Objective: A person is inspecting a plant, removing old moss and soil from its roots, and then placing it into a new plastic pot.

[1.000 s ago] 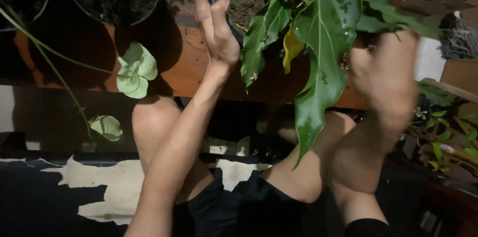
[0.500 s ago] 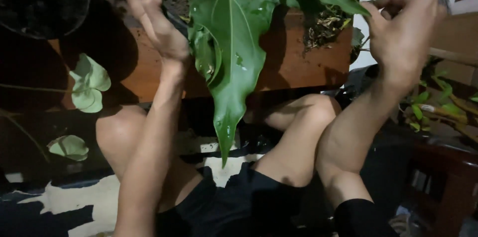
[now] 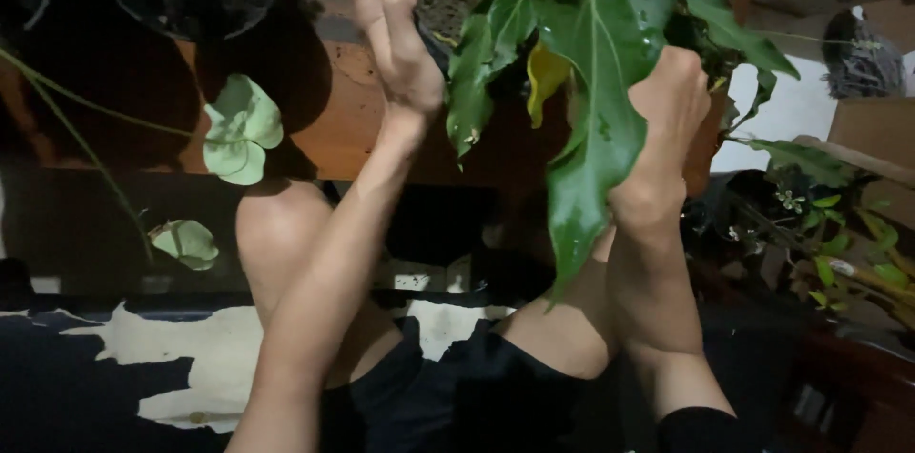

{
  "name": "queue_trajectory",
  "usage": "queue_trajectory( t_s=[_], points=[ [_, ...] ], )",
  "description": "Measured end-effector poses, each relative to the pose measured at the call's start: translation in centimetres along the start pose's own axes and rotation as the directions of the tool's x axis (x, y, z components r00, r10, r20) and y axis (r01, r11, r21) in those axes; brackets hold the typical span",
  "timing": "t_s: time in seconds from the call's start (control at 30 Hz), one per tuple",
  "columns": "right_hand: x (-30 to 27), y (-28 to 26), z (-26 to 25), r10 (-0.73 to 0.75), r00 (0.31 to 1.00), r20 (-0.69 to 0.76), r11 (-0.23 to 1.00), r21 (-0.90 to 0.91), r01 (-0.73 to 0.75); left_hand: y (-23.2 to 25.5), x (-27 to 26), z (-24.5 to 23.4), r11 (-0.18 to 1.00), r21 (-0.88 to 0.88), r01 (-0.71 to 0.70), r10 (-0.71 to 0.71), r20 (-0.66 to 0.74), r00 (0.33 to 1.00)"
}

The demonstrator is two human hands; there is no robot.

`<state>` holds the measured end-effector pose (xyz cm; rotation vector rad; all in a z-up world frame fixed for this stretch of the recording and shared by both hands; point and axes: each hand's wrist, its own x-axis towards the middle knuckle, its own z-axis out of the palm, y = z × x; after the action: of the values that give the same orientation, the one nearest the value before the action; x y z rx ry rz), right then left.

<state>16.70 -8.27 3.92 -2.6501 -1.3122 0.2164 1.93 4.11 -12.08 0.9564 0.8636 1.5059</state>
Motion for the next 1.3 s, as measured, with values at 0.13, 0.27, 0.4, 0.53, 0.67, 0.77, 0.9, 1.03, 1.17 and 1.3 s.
queue_trajectory(
  t_s=[0.13,0.27,0.4,0.53,0.67,0.77,0.9,1.03,1.17,1.3],
  points=[
    [-1.6,0.7,1.7,-0.133,0.984,-0.122,0.955,0.251,0.16,-0.7,0.0,-0.3,0.997,0.019,-0.079,0.078,0.043,0.996],
    [-0.7,4.6,6.3,-0.201,0.969,-0.146,0.863,0.442,0.246,3.5,0.5,1.2,0.985,0.069,-0.16,0.153,0.095,0.984],
    [1.7,8.1,10.8,-0.257,0.937,-0.236,0.676,0.649,0.349,1.6,0.0,0.6,0.995,0.058,-0.076,0.072,0.058,0.996],
    [3.5,11.3,15.1,-0.266,0.88,-0.394,0.293,0.836,0.463,3.2,0.4,1.1,0.991,0.076,-0.106,0.1,0.085,0.991],
    [-0.5,2.1,4.8,-0.175,0.937,-0.302,0.674,0.657,0.338,5.3,0.8,1.8,0.984,0.076,-0.161,0.152,0.11,0.982],
    [11.2,18.5,17.0,-0.061,0.992,-0.114,0.99,0.117,0.074,6.6,1.0,2.2,0.977,0.12,-0.178,0.164,0.114,0.98],
    [3.5,4.2,1.6,-0.04,0.996,0.084,0.998,0.055,0.035,7.0,1.3,2.4,0.975,0.131,-0.178,0.165,0.105,0.981],
    [0.1,0.7,-7.6,-0.312,0.942,0.127,0.945,0.148,0.293,6.3,1.5,2.2,0.961,0.141,-0.237,0.222,0.11,0.969],
    [0.4,6.4,-8.5,-0.194,0.981,0.032,0.981,0.008,0.194,1.5,0.5,0.0,0.983,0.106,-0.151,0.146,0.052,0.988],
    [1.5,11.9,-6.6,-0.154,0.988,-0.01,0.972,-0.182,0.149,0.8,0.9,-0.5,0.974,0.071,-0.213,0.206,0.094,0.974]
  ],
)
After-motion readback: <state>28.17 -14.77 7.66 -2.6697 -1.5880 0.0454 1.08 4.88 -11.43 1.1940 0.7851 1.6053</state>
